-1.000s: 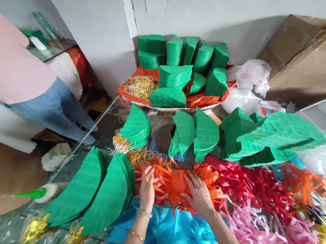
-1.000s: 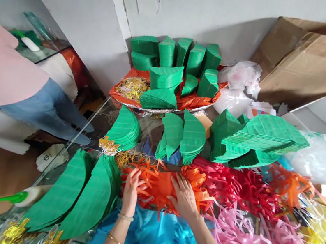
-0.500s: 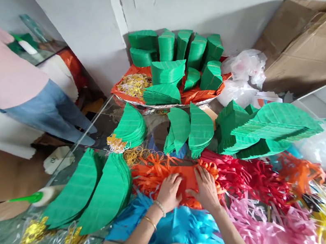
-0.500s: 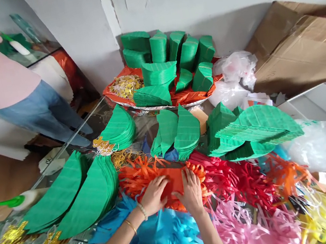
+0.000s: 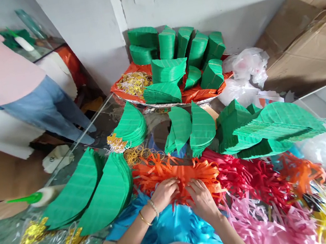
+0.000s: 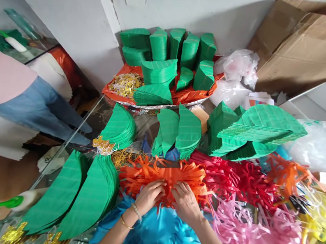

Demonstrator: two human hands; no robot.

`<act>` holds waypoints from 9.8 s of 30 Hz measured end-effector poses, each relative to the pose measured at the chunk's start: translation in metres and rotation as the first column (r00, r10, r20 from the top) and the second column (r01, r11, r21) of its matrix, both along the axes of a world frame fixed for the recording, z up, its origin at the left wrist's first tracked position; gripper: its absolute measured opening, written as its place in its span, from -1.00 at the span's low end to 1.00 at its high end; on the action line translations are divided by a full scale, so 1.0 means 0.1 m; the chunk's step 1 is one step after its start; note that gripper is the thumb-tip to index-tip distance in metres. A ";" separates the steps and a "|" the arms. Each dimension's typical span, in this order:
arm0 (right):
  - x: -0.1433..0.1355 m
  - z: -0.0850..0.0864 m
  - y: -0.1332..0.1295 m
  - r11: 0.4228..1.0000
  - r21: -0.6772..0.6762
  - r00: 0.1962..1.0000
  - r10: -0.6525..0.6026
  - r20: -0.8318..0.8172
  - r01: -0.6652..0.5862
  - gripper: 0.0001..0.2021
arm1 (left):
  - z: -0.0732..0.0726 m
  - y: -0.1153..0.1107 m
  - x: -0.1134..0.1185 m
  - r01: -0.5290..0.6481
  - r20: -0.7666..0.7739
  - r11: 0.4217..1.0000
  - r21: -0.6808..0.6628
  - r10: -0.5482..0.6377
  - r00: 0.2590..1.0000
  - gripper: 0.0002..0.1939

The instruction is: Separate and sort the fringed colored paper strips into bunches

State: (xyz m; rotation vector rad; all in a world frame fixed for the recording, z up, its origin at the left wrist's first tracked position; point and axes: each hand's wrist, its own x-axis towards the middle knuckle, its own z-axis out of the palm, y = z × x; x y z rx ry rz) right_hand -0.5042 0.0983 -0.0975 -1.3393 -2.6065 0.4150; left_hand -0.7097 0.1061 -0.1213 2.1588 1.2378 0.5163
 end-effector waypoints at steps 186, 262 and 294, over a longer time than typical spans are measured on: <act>-0.05 -0.27 0.76 0.985 0.170 0.993 -0.060 0.100 0.042 -0.81 | -0.13 0.42 0.22 -0.319 -0.156 0.906 0.278 0.371 0.916 -0.76; 0.06 -0.33 0.80 0.979 0.200 0.997 -0.055 0.052 0.044 -0.70 | -0.05 0.51 0.03 -0.298 -0.131 0.929 0.221 0.331 0.935 -0.64; 0.23 0.74 0.48 0.926 0.148 0.927 -0.315 -0.206 0.347 -0.61 | 2.27 -0.15 -0.49 -0.357 0.256 0.338 0.871 0.309 0.916 -0.48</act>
